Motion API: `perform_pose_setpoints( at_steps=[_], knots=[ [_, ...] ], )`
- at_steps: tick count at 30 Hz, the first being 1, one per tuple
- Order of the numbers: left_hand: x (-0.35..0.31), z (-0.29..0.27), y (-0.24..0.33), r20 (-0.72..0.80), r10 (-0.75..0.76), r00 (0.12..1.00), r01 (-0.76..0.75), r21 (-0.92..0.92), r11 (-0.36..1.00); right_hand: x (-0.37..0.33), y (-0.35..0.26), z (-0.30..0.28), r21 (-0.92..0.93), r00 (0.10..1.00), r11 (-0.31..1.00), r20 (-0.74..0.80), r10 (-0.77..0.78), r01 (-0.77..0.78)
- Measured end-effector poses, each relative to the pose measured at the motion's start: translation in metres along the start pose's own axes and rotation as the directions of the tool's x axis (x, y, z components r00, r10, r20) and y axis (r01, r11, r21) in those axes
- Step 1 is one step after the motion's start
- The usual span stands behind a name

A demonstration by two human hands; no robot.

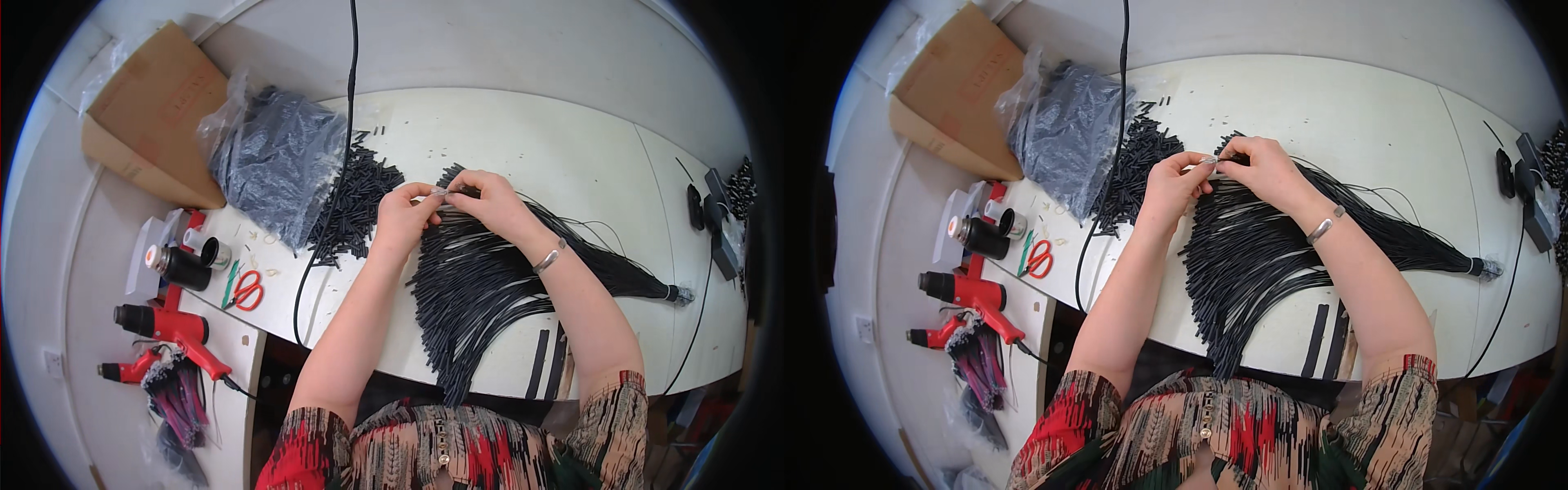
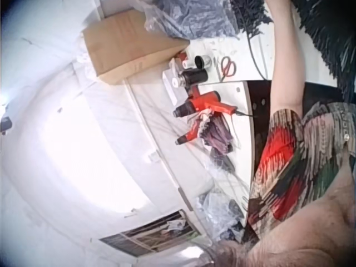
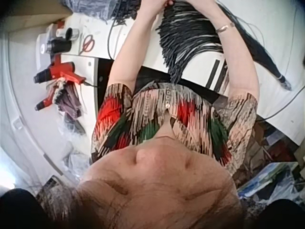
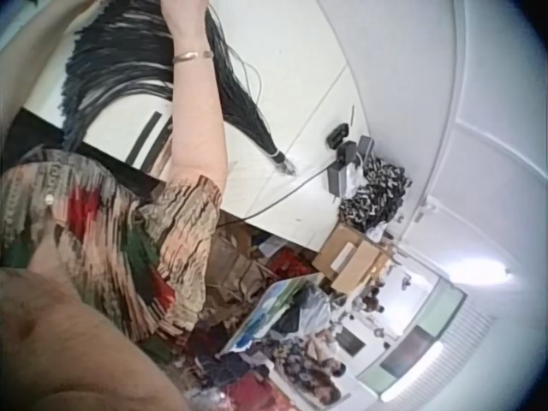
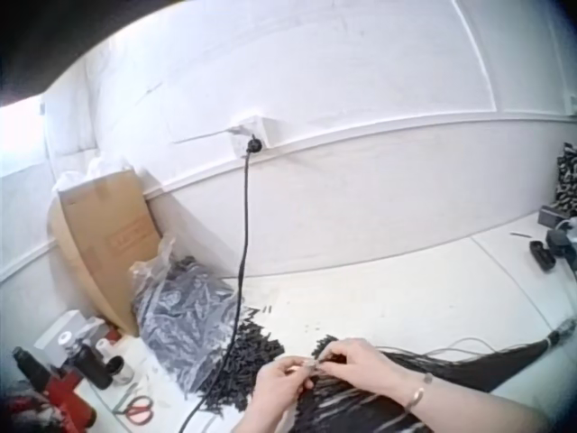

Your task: The person slides small tubing sleeves onto the ends of wires in a bundle by hand, then spreads out and arranges the wire ends on the table.

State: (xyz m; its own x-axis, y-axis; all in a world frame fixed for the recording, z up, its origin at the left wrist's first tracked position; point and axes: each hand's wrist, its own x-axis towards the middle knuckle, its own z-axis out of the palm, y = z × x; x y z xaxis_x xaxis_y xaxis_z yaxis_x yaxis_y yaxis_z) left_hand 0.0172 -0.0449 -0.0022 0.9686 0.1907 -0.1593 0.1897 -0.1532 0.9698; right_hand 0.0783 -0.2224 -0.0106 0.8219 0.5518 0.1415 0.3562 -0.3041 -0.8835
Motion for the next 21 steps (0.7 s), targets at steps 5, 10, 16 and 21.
perform_pose_setpoints(
  at_steps=[5,10,16,21],
  knots=[
    [0.0,-0.033,0.007,-0.103,0.204,0.974,-0.19,0.128,0.973,-0.001,-0.001,-0.003,0.091,0.998,0.994,0.005,0.056,-0.056],
    [-0.017,-0.072,-0.002,-0.039,0.322,0.946,-0.243,0.572,0.784,-0.001,0.004,-0.001,0.103,0.999,0.995,-0.04,-0.01,0.014],
    [-0.025,-0.058,-0.013,0.164,0.452,0.877,-0.365,0.839,0.403,-0.001,0.001,0.001,0.062,1.0,0.998,-0.015,0.025,-0.024],
    [-0.01,-0.054,-0.014,0.336,0.481,0.81,-0.463,0.869,0.174,-0.001,0.004,0.004,0.106,1.0,0.994,-0.004,0.003,-0.003]
  ],
)
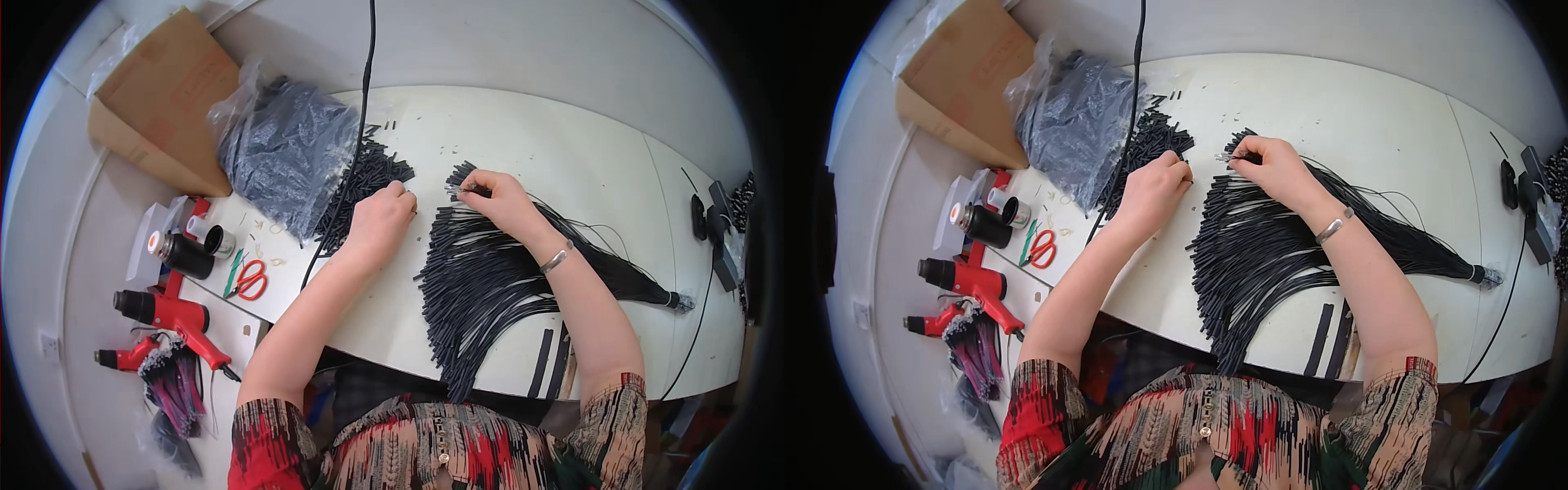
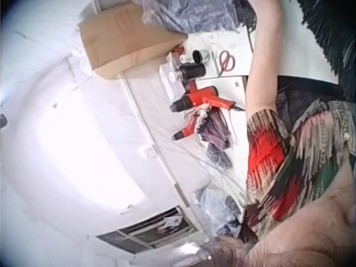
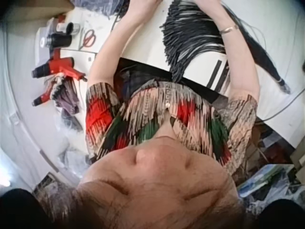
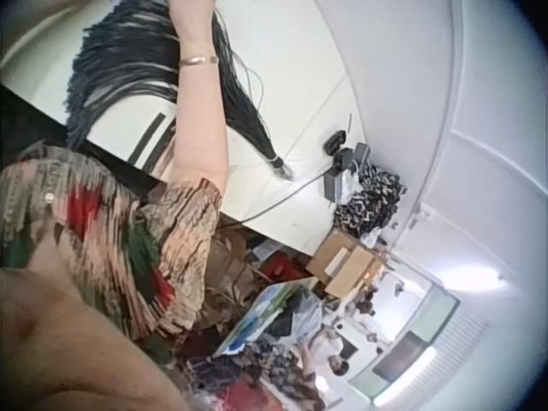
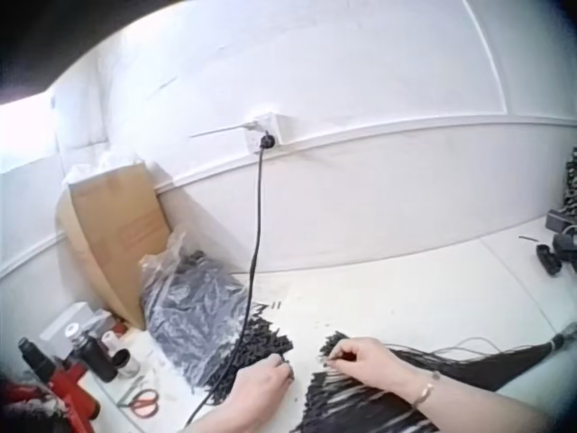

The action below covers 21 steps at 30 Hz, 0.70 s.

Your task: The person slides small tubing sleeves onto the ends of wires in a bundle by hand, then spreads out and arranges the wire ends on the table.

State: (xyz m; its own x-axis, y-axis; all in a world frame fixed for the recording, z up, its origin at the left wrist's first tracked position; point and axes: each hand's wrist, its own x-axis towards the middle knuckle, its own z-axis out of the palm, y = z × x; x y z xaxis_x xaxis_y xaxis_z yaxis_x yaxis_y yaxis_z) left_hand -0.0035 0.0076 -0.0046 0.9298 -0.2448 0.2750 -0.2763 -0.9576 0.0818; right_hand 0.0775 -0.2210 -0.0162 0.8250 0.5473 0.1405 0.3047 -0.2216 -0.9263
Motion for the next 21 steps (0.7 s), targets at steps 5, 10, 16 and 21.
perform_pose_setpoints(
  at_steps=[5,10,16,21],
  knots=[
    [0.011,0.009,0.024,-0.019,-0.247,0.969,0.199,-0.534,0.822,0.0,-0.001,0.0,0.067,0.999,0.997,0.005,0.046,-0.046],
    [0.029,0.013,0.043,0.414,-0.468,0.78,0.39,-0.908,-0.154,-0.003,-0.006,-0.003,0.076,1.0,0.997,0.001,0.014,-0.014],
    [0.022,0.029,0.035,0.434,-0.387,0.814,0.356,-0.898,-0.257,-0.002,-0.001,-0.001,0.095,1.0,0.995,0.02,-0.017,0.015],
    [0.021,0.029,0.035,0.427,-0.37,0.825,0.339,-0.898,-0.281,-0.003,-0.006,-0.002,0.065,1.0,0.998,0.016,-0.004,0.003]
  ],
)
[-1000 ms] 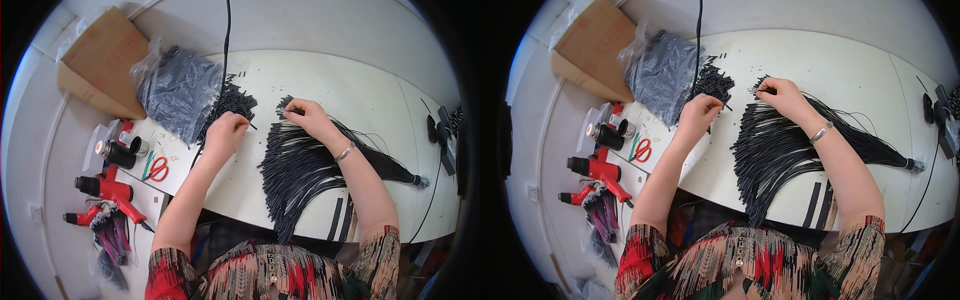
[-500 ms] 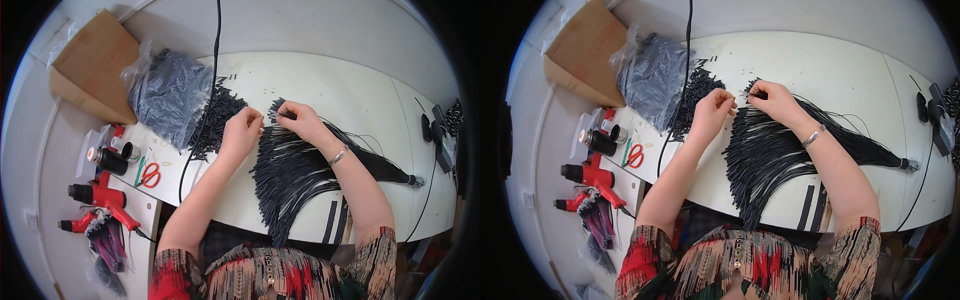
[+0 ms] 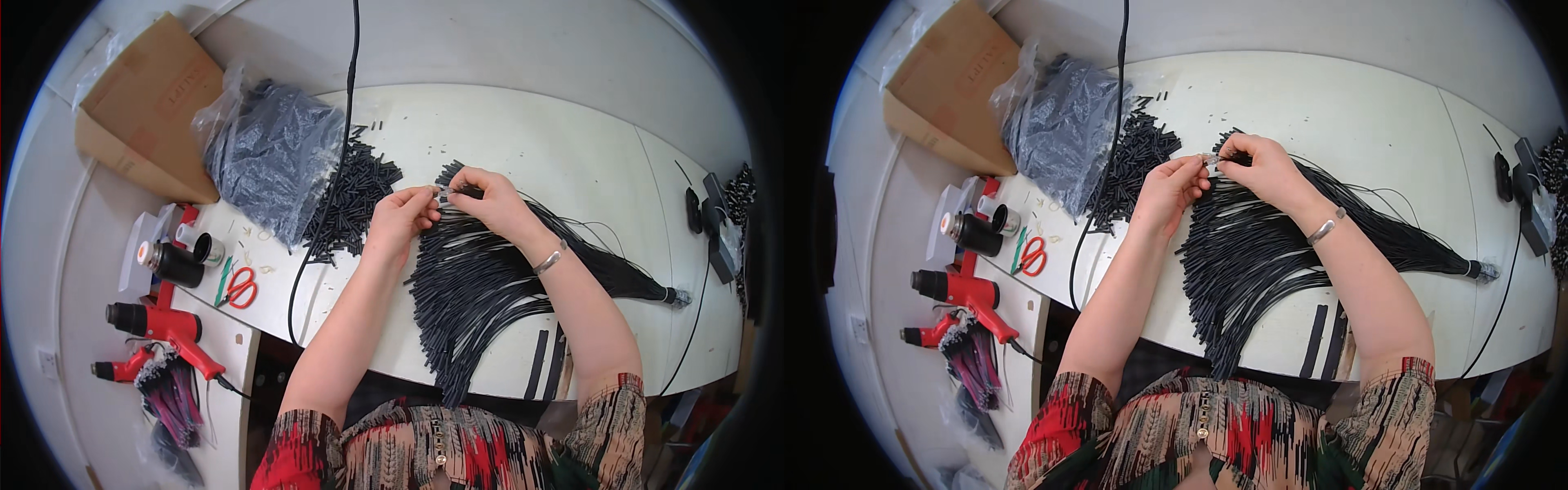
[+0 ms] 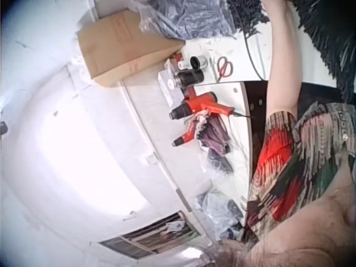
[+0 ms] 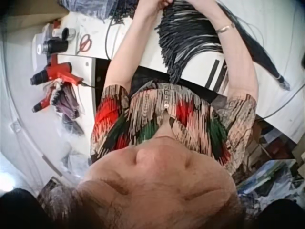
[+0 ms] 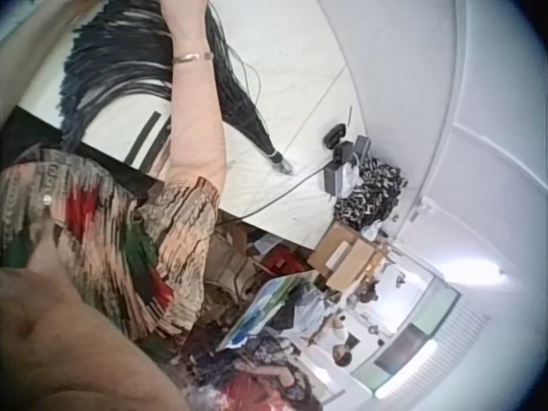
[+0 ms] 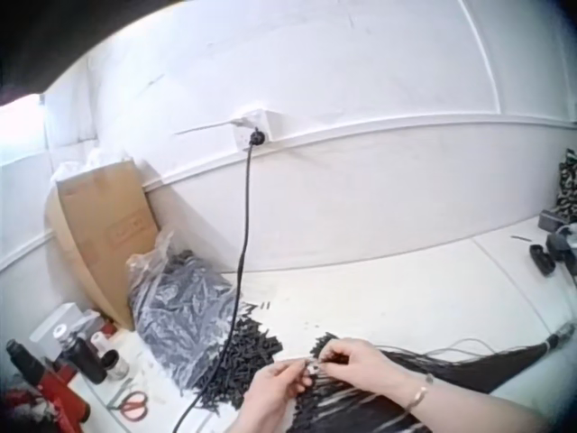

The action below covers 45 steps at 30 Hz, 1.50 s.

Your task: The person slides small tubing sleeves onto the ends of wires in a bundle by hand, then spreads out and arranges the wire ends on the table.

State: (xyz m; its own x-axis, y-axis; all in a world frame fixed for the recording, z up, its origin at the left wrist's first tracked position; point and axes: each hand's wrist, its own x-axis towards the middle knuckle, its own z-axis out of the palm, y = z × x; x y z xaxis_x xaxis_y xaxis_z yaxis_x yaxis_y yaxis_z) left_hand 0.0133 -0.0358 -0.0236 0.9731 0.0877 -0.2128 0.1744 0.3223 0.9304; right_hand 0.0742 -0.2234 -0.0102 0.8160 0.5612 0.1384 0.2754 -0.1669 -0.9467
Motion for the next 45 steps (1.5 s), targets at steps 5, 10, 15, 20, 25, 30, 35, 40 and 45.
perform_pose_setpoints(
  at_steps=[5,10,15,20,25,30,35,40,45],
  knots=[
    [0.001,-0.001,0.0,0.001,-0.009,1.0,0.009,0.004,1.0,0.0,0.001,0.0,0.014,1.0,1.0,-0.019,-0.013,0.014],
    [0.0,0.001,0.001,-0.002,-0.014,1.0,0.014,0.013,1.0,0.001,0.005,0.001,-0.047,0.997,0.997,-0.042,-0.062,0.06],
    [-0.002,0.006,-0.002,-0.02,0.04,0.999,-0.037,0.148,0.988,0.0,0.002,0.001,-0.544,0.873,0.719,0.056,-0.484,0.433],
    [-0.002,0.007,-0.002,-0.028,0.053,0.998,-0.048,0.164,0.985,0.0,0.002,0.001,-0.408,0.957,0.872,0.01,-0.291,0.269],
    [0.003,0.001,-0.002,-0.023,0.014,1.0,-0.017,-0.118,0.993,-0.002,0.005,-0.002,-0.184,0.995,0.98,-0.052,-0.089,0.078],
    [0.007,-0.007,-0.002,0.103,-0.006,0.995,0.023,-0.16,0.987,-0.001,0.003,-0.001,-0.166,0.998,0.986,-0.042,-0.039,0.032],
    [0.006,-0.001,-0.001,0.119,-0.037,0.992,0.047,-0.089,0.995,-0.003,0.005,0.001,-0.122,0.997,0.991,-0.033,-0.067,0.062],
    [0.007,-0.001,-0.004,0.12,-0.027,0.992,0.04,-0.106,0.994,0.0,0.009,0.0,-0.08,1.0,0.996,-0.007,-0.026,0.025],
    [0.007,-0.003,-0.006,0.11,-0.014,0.994,0.027,-0.114,0.993,0.001,0.009,-0.001,0.033,1.0,0.999,-0.008,0.02,-0.02]
  ],
)
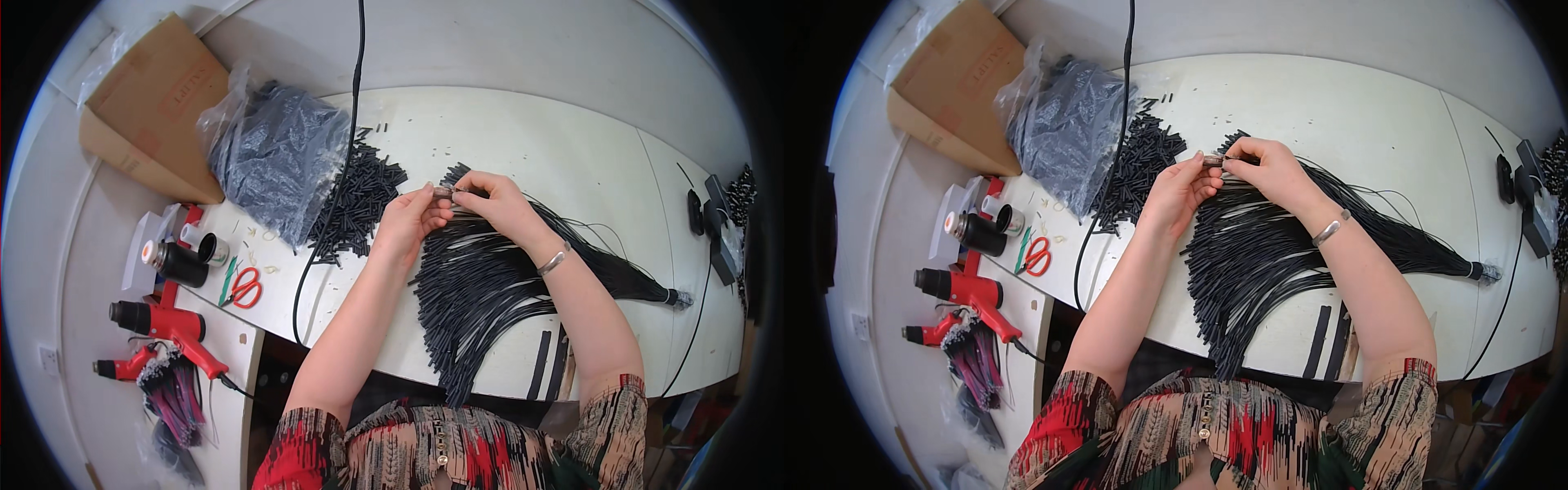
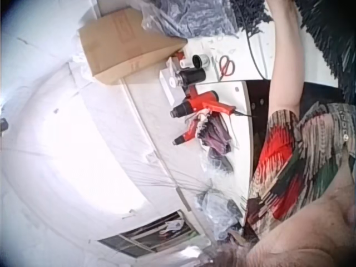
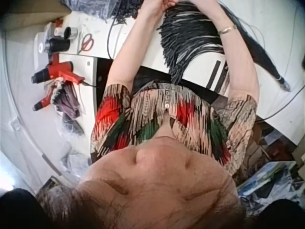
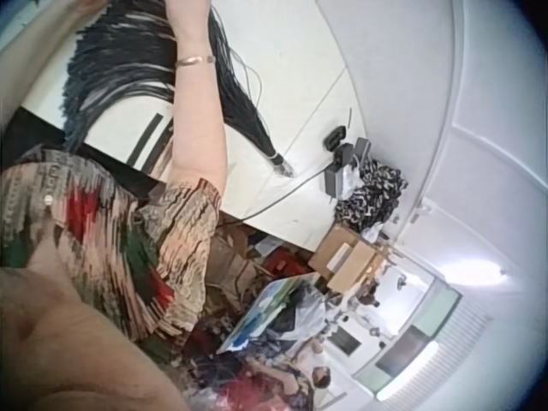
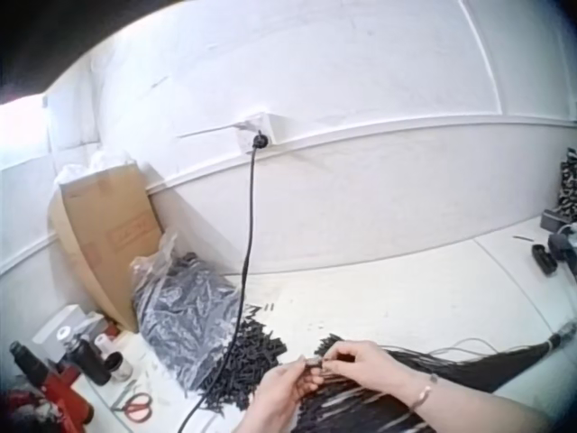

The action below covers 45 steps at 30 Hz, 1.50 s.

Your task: The person slides small tubing sleeves onto the ends of wires in a bundle by hand, then spreads out and arranges the wire ends on the table.

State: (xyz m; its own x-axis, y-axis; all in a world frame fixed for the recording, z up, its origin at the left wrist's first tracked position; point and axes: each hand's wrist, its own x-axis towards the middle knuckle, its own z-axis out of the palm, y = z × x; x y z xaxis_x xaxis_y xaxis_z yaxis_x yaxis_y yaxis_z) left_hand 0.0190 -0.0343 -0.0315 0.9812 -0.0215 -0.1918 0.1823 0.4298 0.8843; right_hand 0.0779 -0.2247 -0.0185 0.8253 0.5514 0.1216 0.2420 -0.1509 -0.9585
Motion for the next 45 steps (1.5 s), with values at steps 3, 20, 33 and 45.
perform_pose_setpoints(
  at_steps=[3,20,33,45],
  knots=[
    [-0.001,0.001,0.0,-0.013,-0.007,1.0,0.007,0.009,1.0,0.0,-0.002,0.0,0.058,1.0,0.998,-0.019,0.022,-0.021],
    [-0.014,0.015,0.011,-0.173,0.122,0.977,-0.038,0.423,0.905,-0.003,-0.014,0.007,-0.107,0.997,0.992,-0.023,-0.076,0.073],
    [-0.019,-0.031,0.057,0.113,0.495,0.862,-0.149,0.988,0.034,-0.002,-0.01,0.003,-0.188,0.997,0.98,-0.02,-0.075,0.07],
    [0.004,-0.026,0.04,0.204,0.348,0.915,-0.022,0.887,-0.461,-0.001,-0.011,0.004,-0.126,0.999,0.991,-0.011,-0.035,0.033]
  ],
)
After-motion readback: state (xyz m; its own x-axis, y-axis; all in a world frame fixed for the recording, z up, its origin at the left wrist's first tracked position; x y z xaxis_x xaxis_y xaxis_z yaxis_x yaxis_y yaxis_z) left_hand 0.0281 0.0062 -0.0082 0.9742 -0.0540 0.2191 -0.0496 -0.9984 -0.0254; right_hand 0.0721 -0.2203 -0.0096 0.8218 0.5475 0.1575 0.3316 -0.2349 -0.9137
